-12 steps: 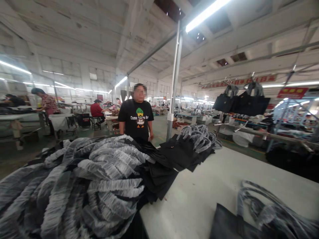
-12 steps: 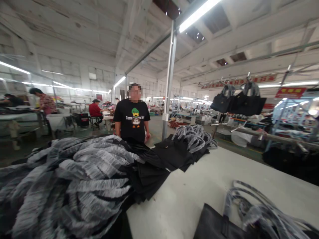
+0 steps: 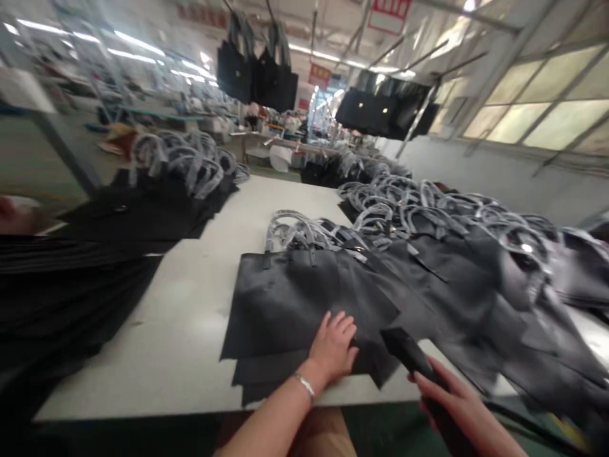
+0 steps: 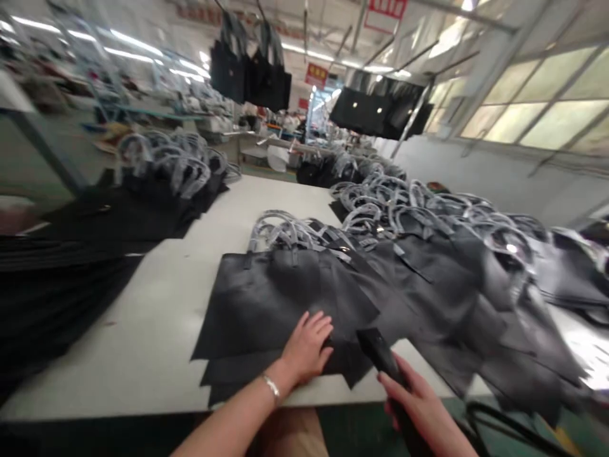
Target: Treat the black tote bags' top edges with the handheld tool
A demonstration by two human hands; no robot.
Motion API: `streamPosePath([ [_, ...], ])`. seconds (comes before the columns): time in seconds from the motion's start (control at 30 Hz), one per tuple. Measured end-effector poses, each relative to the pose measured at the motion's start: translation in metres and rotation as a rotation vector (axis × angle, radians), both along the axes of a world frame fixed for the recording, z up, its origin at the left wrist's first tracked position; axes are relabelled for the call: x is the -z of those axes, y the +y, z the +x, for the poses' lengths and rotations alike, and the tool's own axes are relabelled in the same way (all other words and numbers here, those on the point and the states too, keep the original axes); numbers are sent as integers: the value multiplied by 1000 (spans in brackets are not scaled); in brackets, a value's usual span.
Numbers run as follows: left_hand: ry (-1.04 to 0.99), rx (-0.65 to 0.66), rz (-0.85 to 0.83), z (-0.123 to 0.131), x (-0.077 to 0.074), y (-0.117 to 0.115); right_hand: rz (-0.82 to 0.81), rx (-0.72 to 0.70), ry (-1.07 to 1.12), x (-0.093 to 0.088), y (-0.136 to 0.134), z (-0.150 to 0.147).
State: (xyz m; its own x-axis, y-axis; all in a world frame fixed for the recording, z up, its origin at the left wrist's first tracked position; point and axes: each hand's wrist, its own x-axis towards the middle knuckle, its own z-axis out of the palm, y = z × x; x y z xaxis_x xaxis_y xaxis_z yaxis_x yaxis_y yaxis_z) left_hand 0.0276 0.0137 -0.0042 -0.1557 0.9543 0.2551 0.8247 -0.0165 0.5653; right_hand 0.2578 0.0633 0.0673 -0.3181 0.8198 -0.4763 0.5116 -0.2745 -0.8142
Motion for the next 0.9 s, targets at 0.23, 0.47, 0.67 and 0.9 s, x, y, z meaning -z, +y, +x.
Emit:
streamPosePath([
  [0.23,104,137,48,-5,7,3,-146,-108,4,-14,-5,-14],
  [0.47,98,137,61,-2,8,4,-102,-44,90,-7,14,-23],
  [0.67,109,135,62,-2,9,5,-174,-105,24,-16,-5,1],
  [0.9,136,140,65,-1,13,7,-48,-58,6,-8,-3,-11],
])
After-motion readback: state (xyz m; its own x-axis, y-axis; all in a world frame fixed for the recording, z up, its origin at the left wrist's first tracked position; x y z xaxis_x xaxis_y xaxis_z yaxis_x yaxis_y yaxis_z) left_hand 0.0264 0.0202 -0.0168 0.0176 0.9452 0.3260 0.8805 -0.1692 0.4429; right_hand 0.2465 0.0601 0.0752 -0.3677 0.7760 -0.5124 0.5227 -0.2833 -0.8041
